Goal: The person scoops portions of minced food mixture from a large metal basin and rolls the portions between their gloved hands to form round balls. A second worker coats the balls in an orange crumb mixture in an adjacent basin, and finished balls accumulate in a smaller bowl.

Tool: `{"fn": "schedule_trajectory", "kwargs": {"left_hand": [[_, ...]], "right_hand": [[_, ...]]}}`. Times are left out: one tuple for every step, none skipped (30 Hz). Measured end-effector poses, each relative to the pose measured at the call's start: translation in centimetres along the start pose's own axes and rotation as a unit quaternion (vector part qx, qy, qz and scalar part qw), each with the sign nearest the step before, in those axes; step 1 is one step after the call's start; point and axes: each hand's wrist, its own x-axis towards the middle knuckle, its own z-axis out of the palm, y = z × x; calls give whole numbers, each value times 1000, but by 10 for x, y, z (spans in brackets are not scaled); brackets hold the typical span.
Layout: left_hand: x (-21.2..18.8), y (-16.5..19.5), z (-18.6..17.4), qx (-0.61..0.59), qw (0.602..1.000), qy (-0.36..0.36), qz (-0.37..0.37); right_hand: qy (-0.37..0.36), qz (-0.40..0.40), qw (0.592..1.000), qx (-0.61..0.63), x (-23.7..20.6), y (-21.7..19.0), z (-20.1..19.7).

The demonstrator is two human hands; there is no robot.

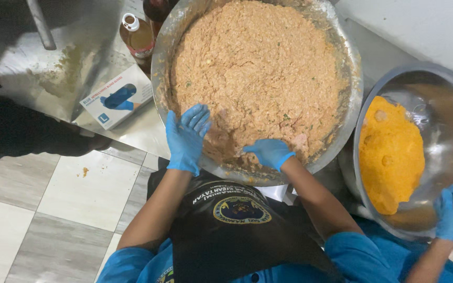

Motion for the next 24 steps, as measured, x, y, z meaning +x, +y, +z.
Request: {"fn": "schedule_trajectory", "kwargs": {"left_hand": [[0,1,-1,-1,1000,-1,1],[-1,1,-1,-3,1000,-1,1],[-2,1,-1,-2,1000,1,1],[-2,0,-1,0,1000,3,-1],[-1,-2,1,3,1000,2,-4],[0,-5,3,2,1000,-4,-6],[0,-7,4,1,1000,-9,-8],[-1,-9,4,0,1000,-13,-10],[-1,-10,5,-2,1000,-13,-12],[-2,-9,5,-5,1000,-12,-11],[-3,-9,5,-7,1000,-11,-12],[-3,-7,4,-3,1000,-9,-9],[-3,-5,2,0,1000,-7,-7],[-3,-5,1,2,1000,-4,-5],[-4,-5,1,-2,1000,-3,-3],[-3,-5,1,-5,1000,-2,-2],[-3,-5,1,-8,1000,-3,-1],[-3,-6,2,-2,1000,-5,-4],[-3,-8,3,4,1000,-7,-7],[-4,-9,4,10,1000,-8,-10],[-5,-10,5,10,1000,-10,-8],[-5,-9,6,11,1000,-13,-5],[-5,-8,6,12,1000,-16,-1],[-5,-6,6,15,1000,-13,2]], "right_hand": [[29,-24,999,11,-3,2,-1],[18,-18,1000,7,-4,0,-1],[8,-12,1000,3,-3,-2,-1],[-1,-4,1000,1,-2,-6,1],[-24,22,999,-10,1,-12,4],[-46,48,998,-21,5,-19,8],[-69,73,994,-31,6,-23,11],[-54,72,995,-54,5,-24,12],[-39,69,994,-78,3,-24,13],[-22,64,992,-103,2,-22,13],[-4,57,994,-95,-2,-18,11],[14,51,995,-87,-6,-13,8],[32,44,995,-81,-9,-8,4],[35,60,995,-66,-10,-4,1],[38,75,995,-49,-8,-2,-1],[41,92,994,-32,-6,-2,-2],[44,93,994,-28,-2,-4,-1],[49,94,994,-25,4,-8,2],[53,94,994,-22,8,-12,3],[42,89,995,-25,8,-15,7],[32,84,996,-29,7,-16,12],[23,77,996,-34,6,-16,15],[11,68,997,-39,3,-14,16],[-2,59,997,-45,-2,-10,14]]}}
